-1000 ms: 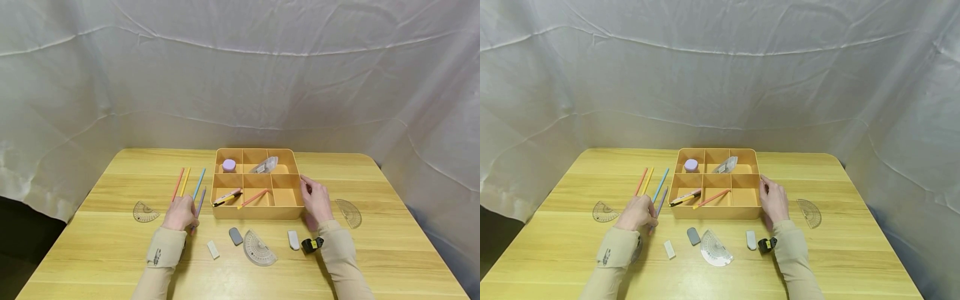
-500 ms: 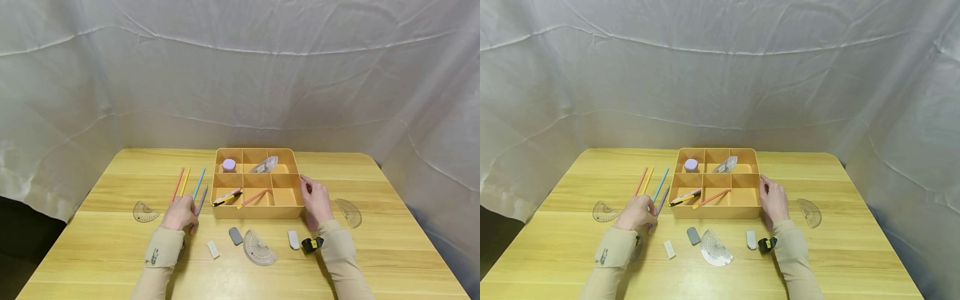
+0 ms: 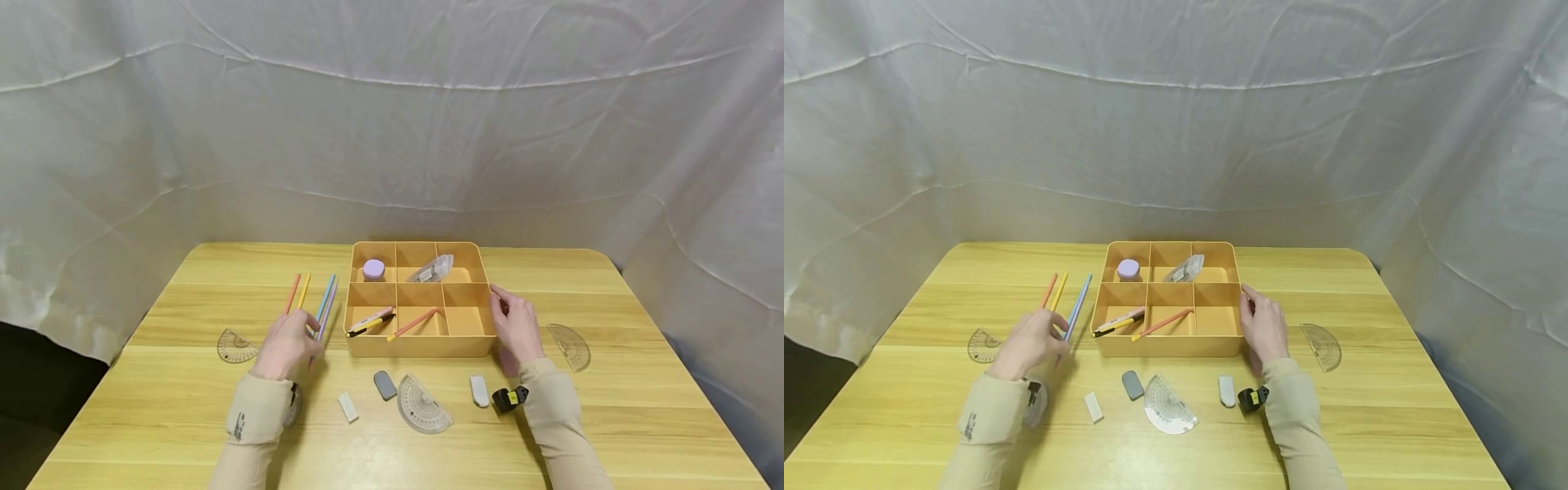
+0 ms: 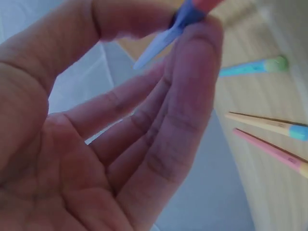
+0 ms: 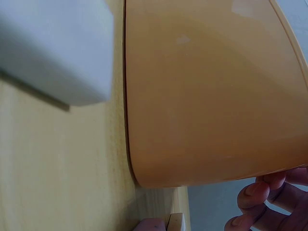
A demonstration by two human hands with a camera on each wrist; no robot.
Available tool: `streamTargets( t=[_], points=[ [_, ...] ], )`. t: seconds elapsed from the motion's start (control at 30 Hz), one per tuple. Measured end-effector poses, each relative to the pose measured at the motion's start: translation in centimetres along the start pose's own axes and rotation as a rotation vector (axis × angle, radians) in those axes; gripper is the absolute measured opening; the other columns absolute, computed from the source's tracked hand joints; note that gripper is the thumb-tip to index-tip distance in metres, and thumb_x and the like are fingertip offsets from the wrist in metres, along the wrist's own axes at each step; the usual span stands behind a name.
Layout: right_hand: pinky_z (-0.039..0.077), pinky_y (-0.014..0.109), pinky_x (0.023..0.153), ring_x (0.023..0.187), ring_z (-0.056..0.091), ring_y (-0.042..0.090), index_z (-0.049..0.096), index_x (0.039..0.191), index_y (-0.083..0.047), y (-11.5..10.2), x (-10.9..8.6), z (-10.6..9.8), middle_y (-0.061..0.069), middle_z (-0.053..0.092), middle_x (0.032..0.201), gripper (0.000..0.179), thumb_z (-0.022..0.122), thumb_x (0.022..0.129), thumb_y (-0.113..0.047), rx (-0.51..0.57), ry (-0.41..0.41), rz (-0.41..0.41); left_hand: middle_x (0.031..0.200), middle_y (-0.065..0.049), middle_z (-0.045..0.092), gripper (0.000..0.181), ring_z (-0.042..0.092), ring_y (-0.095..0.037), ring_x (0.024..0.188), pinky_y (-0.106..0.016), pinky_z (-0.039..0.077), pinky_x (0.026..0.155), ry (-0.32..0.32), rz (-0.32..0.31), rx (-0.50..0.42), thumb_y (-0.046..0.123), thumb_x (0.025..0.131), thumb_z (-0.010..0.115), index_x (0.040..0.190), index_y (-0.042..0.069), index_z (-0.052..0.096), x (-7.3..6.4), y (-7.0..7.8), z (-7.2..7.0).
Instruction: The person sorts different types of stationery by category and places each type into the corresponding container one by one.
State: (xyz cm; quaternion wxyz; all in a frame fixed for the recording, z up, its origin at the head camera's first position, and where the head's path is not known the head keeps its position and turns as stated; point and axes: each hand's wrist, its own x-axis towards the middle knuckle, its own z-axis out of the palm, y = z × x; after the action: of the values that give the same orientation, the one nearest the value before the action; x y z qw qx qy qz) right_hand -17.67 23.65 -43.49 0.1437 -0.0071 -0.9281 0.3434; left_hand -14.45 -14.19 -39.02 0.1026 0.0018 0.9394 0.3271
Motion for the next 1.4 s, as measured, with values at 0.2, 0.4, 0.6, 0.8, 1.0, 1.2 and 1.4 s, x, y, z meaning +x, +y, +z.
streamTargets(
  t=[0.2,0.4,0.6,0.8,1.0,1.2,1.4],
  points=[
    [0.053,0.055,0.092,0.106,0.068,0.043,0.059,0.137,0.003,-0.1,0.0,-0.1,0.03,0.067,0.123,0.038,0.046,0.105,-0.015,0.001,0.0,0.012,0.074,-0.011,0.072,0.011,0.053,-0.014,0.058,-0.022,0.039,0.051,0.054,0.101,-0.066,-0.001,0.082,0.068,0.092,-0.004,0.073,-0.3,0.5,-0.4],
    [0.053,0.056,0.094,0.109,0.067,0.044,0.059,0.137,0.003,-0.1,0.1,0.0,0.03,0.066,0.125,0.039,0.046,0.105,-0.017,-0.003,-0.003,0.011,0.085,-0.012,0.074,0.018,0.063,-0.014,0.064,-0.022,0.047,0.055,0.103,0.188,-0.068,0.0,0.087,0.06,0.103,-0.003,0.068,-0.5,1.1,-0.7],
    [0.053,0.056,0.094,0.11,0.067,0.045,0.059,0.137,0.003,0.0,0.1,0.1,0.031,0.065,0.126,0.039,0.046,0.105,-0.018,-0.003,-0.003,0.009,0.093,-0.02,0.072,0.023,0.072,-0.026,0.073,-0.03,0.059,0.063,0.091,0.242,-0.145,0.004,0.102,0.048,0.123,-0.004,0.055,-1.1,1.7,-0.7],
    [0.054,0.056,0.091,0.106,0.068,0.044,0.059,0.136,0.003,-0.1,0.0,0.0,0.031,0.066,0.124,0.039,0.046,0.105,-0.017,-0.001,0.005,0.006,0.082,-0.015,0.066,0.026,0.06,-0.016,0.06,-0.023,0.05,0.052,0.123,0.282,-0.146,0.004,0.107,0.038,0.131,-0.002,0.045,-1.2,2.5,-0.4],
    [0.054,0.056,0.089,0.104,0.068,0.044,0.06,0.136,0.003,0.0,-0.1,0.0,0.031,0.067,0.122,0.039,0.047,0.105,-0.017,-0.006,0.012,-0.001,0.072,-0.005,0.052,0.025,0.039,-0.01,0.053,-0.022,0.035,0.044,0.255,0.329,-0.082,0.007,0.108,0.039,0.125,-0.005,0.053,-1.2,3.0,0.1],
    [0.054,0.055,0.088,0.101,0.069,0.042,0.059,0.136,0.003,0.1,0.0,0.1,0.031,0.068,0.12,0.039,0.046,0.105,-0.017,-0.008,0.002,0.003,0.064,-0.001,0.046,0.02,0.034,-0.005,0.05,-0.021,0.029,0.042,0.41,0.423,-0.08,0.009,0.105,0.051,0.111,-0.002,0.066,-1.1,3.4,0.6],
    [0.054,0.055,0.089,0.102,0.068,0.042,0.059,0.137,0.002,0.0,0.1,0.0,0.03,0.068,0.122,0.039,0.046,0.105,-0.017,-0.004,-0.01,0.016,0.064,-0.002,0.06,0.019,0.045,-0.004,0.051,-0.019,0.036,0.044,0.474,0.475,-0.201,0.013,0.102,0.059,0.107,0.003,0.075,-1.4,4.1,0.8]
  ],
)
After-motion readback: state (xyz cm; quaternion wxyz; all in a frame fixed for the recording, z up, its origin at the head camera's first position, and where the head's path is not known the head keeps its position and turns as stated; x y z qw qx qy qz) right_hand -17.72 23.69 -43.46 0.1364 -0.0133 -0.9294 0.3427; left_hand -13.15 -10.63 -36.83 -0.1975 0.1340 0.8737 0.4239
